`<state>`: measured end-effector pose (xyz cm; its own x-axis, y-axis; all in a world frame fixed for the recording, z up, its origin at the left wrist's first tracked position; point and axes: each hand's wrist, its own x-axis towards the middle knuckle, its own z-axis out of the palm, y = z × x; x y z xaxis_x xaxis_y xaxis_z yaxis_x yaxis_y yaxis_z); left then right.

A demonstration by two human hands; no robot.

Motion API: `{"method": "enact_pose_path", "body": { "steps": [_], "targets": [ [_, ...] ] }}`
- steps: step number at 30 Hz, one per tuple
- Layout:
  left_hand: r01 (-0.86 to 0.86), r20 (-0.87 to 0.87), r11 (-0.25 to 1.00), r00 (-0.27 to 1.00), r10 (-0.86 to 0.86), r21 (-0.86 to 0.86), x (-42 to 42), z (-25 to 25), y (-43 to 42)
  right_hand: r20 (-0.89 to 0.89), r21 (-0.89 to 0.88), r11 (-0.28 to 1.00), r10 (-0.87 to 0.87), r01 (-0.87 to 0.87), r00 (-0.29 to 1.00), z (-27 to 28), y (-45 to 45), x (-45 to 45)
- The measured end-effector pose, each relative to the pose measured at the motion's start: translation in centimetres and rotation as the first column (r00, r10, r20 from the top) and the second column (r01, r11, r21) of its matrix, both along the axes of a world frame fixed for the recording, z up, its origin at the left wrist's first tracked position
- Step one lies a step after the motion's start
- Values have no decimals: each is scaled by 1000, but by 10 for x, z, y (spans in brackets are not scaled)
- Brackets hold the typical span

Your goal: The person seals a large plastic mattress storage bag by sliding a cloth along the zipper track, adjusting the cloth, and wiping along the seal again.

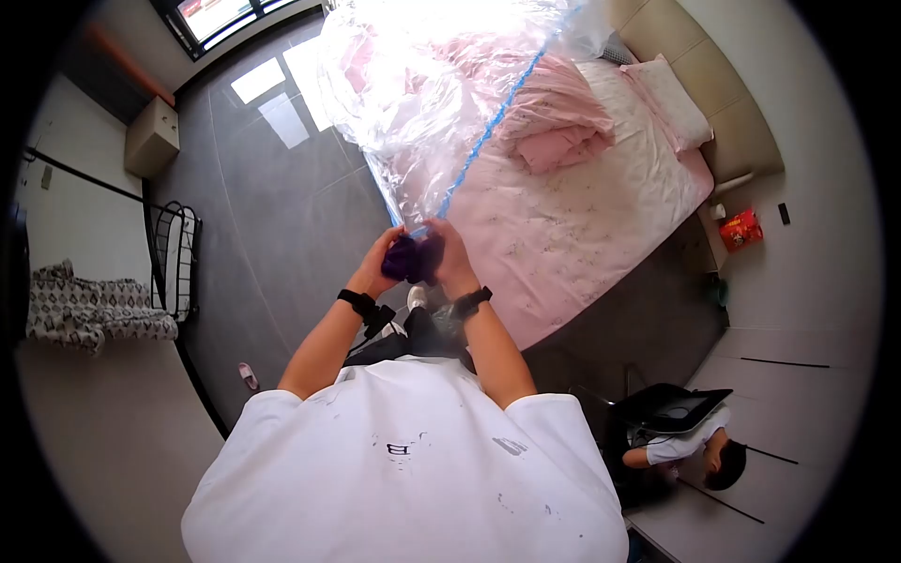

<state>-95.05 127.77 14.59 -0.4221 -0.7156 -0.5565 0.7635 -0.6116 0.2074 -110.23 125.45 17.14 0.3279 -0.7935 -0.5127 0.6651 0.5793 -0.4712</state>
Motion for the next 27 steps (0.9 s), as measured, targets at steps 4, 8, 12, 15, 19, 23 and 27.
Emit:
{"method": "enact_pose_path", "body": {
  "steps": [4, 8, 12, 15, 19, 23, 27],
  "targets": [
    [-29, -65, 1000, 997, 29, -5, -9, -16, 27, -47, -64, 997, 32, -35, 998, 0, 37, -6],
    [17, -115, 1000, 993, -17, 3, -24, 1, 41, 203, 36, 999, -9, 2, 979, -15, 60, -25],
    [62, -134, 998, 989, -62, -1, -37, 14, 53, 282, 39, 996, -90, 83, 955, -4, 86, -39],
    [136, -204, 990, 969, -139, -26, -54, -2, 55, 89, 85, 981, -183, 176, 979, -1, 100, -51],
    [171, -260, 983, 948, -183, -66, -77, 15, 64, 197, -31, 995, -88, 96, 976, -7, 108, -79],
    [135, -303, 966, 932, -199, -221, -104, -19, 79, 152, -54, 994, -84, 93, 985, -11, 125, -100],
    [220, -267, 964, 930, -253, -150, -129, -22, 92, 150, -74, 997, -2, 13, 989, -16, 139, -130]
  ]
}}
